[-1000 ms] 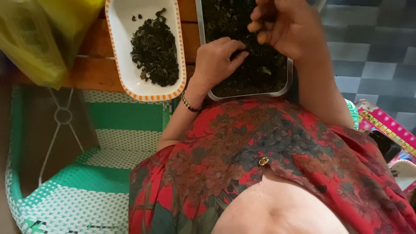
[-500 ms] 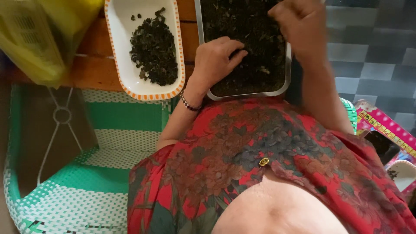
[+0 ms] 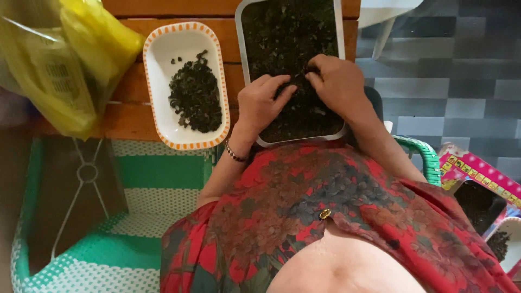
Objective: The person sits with a metal tray on their lap and sorts dark dried leaves by hand, picking out pieces and placing them into a white bowl on the table. The person repeatedly sifts through the leaves in the tray and transfers selected portions to the bowl.
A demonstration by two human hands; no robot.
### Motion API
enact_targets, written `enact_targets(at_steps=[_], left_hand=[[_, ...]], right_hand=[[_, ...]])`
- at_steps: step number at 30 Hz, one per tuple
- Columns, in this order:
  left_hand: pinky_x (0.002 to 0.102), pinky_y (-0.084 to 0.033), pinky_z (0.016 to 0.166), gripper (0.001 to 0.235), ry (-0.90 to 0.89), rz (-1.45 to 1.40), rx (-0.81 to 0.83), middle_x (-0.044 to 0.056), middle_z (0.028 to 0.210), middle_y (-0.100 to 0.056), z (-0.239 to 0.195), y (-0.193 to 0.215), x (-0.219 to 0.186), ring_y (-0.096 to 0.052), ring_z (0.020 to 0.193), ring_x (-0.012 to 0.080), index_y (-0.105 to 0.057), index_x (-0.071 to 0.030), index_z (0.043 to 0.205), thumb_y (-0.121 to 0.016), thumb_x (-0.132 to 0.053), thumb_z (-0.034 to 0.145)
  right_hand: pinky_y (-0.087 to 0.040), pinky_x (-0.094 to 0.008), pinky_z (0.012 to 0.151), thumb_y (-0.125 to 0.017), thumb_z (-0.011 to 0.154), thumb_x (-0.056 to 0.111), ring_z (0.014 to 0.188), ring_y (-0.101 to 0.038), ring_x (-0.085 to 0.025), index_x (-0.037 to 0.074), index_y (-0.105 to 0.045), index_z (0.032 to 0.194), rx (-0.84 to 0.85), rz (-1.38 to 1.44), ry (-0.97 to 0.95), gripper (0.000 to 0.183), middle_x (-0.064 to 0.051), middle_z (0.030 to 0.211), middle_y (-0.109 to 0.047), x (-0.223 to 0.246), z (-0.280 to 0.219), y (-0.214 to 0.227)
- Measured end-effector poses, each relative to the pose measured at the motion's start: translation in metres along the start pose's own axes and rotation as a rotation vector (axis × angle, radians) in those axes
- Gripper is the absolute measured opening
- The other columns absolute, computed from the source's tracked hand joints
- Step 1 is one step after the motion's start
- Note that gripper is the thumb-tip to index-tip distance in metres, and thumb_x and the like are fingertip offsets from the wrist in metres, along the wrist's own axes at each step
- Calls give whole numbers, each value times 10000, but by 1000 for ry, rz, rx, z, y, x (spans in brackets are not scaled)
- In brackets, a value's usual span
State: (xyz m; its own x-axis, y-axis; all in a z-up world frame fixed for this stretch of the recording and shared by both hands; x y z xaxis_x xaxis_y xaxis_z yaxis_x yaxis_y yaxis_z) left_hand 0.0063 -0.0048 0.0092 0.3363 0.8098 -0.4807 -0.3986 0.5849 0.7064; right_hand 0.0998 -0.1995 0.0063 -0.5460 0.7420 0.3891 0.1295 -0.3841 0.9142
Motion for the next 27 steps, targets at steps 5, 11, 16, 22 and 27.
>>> enact_targets(at_steps=[5, 11, 16, 22, 27], left_hand=[[358, -525, 501, 216, 14, 44, -228, -26, 714, -568, -2, -2, 7, -644, 613, 229, -747, -233, 1057, -775, -401, 924], [350, -519, 501, 168, -42, 122, -122, 17, 658, -588, 4, 6, -4, -628, 545, 232, -755, -152, 956, -794, -307, 903], [388, -504, 502, 133, -57, 164, -93, -3, 670, -605, 1, -5, 9, -652, 573, 248, -744, -224, 912, -766, -355, 899], [397, -455, 532, 120, -41, 163, -75, 11, 762, -666, 1, 2, -1, -660, 650, 249, -751, -196, 939, -755, -316, 952], [342, -445, 447, 208, -76, 164, -104, 19, 755, -690, -6, -1, 1, -645, 579, 214, -785, -137, 1004, -767, -343, 978]], right_hand=[[-566, -516, 829, -641, 1044, 291, 994, -722, -398, 100, -644, 1366, 92, 57, -25, 374, -199, 1094, -740, 10, -4, 13], [-571, -481, 744, -671, 1009, 297, 890, -734, -362, 168, -718, 1110, 17, 10, -5, 171, -102, 923, -741, 1, -8, -1], [-562, -509, 796, -653, 1028, 286, 924, -723, -393, 145, -704, 1082, 8, 91, 30, 159, -141, 940, -744, -4, -4, 2], [-462, -361, 697, -691, 1030, 125, 832, -629, -189, 93, -717, 1022, -33, 508, 19, 42, -45, 924, -703, -11, -4, 19], [-276, -239, 405, -650, 1037, 21, 432, -397, -99, 97, -594, 957, 81, 1485, -289, 124, -5, 573, -360, -9, -6, 20]])
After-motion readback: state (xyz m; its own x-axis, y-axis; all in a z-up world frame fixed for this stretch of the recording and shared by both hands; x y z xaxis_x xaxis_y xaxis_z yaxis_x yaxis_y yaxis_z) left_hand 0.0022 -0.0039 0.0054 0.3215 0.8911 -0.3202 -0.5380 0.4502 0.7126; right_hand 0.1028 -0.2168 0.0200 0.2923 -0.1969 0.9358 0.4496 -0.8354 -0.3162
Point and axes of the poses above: each hand's wrist, its own z-axis towards the middle knuckle, its own y-axis out of the back of the hand, x = y × z, the point moved 1 cm from there along z, towards the middle knuckle
